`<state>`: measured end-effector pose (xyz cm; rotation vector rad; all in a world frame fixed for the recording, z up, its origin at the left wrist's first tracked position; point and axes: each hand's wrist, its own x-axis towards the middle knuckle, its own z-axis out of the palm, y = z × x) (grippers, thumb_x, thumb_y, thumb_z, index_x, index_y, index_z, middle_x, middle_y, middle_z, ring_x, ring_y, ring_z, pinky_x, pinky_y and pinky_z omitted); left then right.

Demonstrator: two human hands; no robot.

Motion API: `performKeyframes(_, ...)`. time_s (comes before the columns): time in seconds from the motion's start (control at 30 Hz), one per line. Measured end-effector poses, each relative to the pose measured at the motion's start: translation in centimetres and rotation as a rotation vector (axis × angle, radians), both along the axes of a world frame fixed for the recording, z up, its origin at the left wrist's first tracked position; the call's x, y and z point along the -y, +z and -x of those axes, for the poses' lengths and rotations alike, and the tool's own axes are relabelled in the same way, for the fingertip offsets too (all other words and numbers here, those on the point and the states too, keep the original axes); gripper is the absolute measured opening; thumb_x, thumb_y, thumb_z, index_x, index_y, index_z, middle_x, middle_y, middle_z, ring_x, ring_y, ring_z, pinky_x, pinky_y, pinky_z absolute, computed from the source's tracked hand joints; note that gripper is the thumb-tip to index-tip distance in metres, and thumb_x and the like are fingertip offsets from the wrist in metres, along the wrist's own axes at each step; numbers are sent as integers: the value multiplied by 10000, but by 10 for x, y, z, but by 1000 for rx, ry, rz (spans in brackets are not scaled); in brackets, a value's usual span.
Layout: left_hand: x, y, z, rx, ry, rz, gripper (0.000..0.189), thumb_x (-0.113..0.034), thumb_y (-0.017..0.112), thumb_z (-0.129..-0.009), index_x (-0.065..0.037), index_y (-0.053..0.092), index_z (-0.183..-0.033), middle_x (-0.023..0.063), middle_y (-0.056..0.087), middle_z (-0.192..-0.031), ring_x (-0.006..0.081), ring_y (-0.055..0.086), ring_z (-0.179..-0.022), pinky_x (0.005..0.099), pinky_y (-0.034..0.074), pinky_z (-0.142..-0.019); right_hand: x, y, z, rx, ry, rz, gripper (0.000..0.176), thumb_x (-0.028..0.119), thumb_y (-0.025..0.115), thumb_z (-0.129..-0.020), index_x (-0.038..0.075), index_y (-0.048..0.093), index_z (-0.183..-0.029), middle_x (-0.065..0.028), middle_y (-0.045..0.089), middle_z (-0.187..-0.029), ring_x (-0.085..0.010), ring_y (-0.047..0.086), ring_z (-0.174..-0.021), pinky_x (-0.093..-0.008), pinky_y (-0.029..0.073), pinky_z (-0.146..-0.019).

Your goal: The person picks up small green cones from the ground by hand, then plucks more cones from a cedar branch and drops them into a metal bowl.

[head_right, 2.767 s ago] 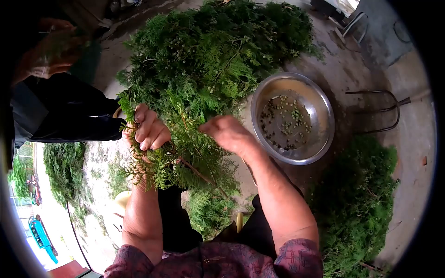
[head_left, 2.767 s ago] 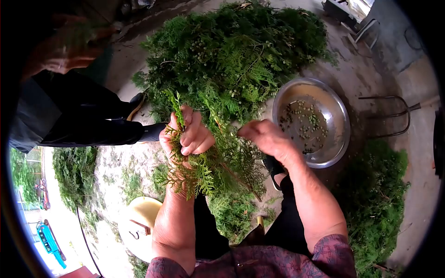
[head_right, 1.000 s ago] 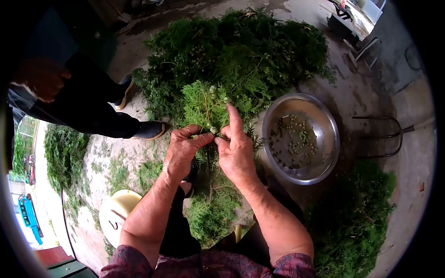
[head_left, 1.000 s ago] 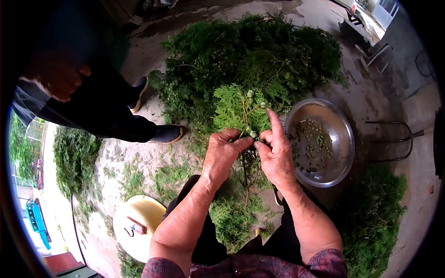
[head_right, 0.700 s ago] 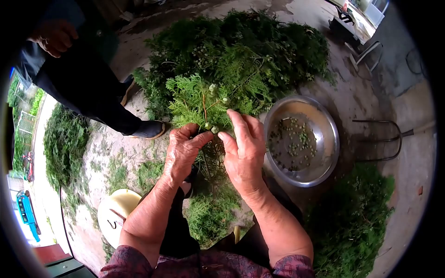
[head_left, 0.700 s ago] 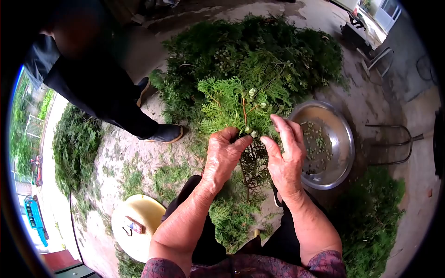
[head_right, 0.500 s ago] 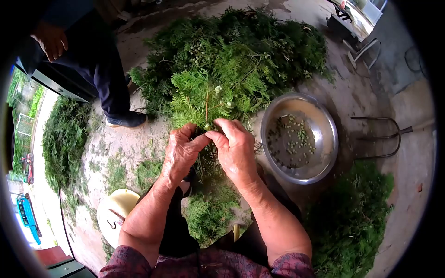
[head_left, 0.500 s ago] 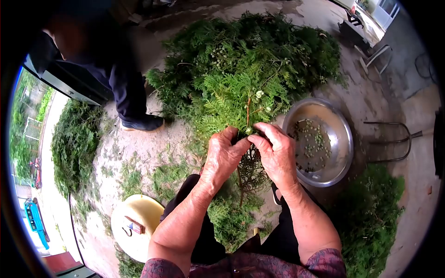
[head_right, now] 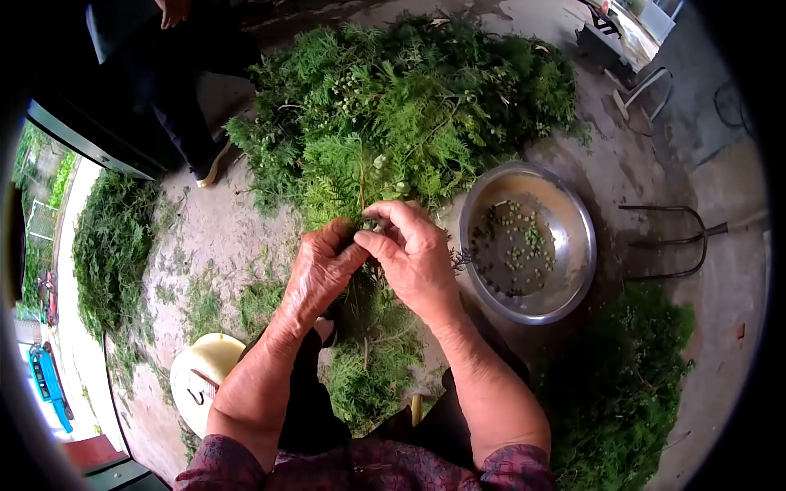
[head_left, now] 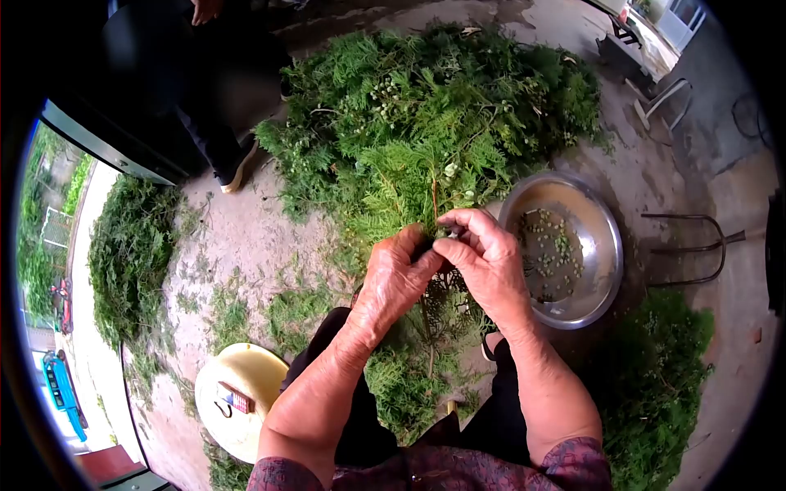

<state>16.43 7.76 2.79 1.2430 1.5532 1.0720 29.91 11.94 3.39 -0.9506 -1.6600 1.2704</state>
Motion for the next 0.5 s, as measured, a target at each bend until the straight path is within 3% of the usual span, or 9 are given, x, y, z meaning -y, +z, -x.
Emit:
performKeyframes(0.03,0,-1,0,-54,-16,0,163,-143,620,-806,-7,532,-790,-22,515,-654,55,425,-627,243,380,-547,2,-1,0,89,-46,-107,176,90,635,-791,18,563,-935,-60,560,-800,-129,537,-675,-254,452,-606)
performKeyframes(0.1,1,-6,1,-159,-55,3,151,-137,606,-821,-11,525,-801,-29,511,-660,49,419,-634,240,382,-551,3,-4,2,50,-84,-71,155,68,625,-789,20,560,-921,-68,568,-788,-136,548,-691,-263,454,-609)
performKeyframes(0.2,2,0,-1,103,-32,67,130,-125,595,-825,-20,525,-792,-26,536,-678,45,452,-644,232,395,-565,0,-10,0,-8,-30,16,123,45,612,-793,9,553,-895,-63,584,-779,-127,557,-703,-253,455,-606)
performKeyframes(0.23,2,5,-1,208,-23,92,126,-122,594,-825,-22,527,-790,-25,544,-688,46,461,-647,230,400,-570,0,1,-3,-39,5,245,98,41,598,-805,9,555,-887,-38,583,-756,-107,551,-681,-225,447,-594)
performKeyframes(0.33,2,4,-1,230,-27,27,105,-126,587,-835,-29,552,-819,-16,566,-719,46,487,-684,209,412,-608,-3,-6,-8,-469,28,614,116,58,581,-828,17,561,-935,-2,552,-736,-82,515,-630,-198,411,-549)
performKeyframes(0.5,3,-1,7,370,-30,67,78,-108,581,-839,-33,577,-859,3,604,-756,79,529,-704,230,426,-665,-12,-10,-17,-842,84,714,125,51,537,-862,-21,556,-963,-47,540,-764,-121,512,-647,-223,399,-540)
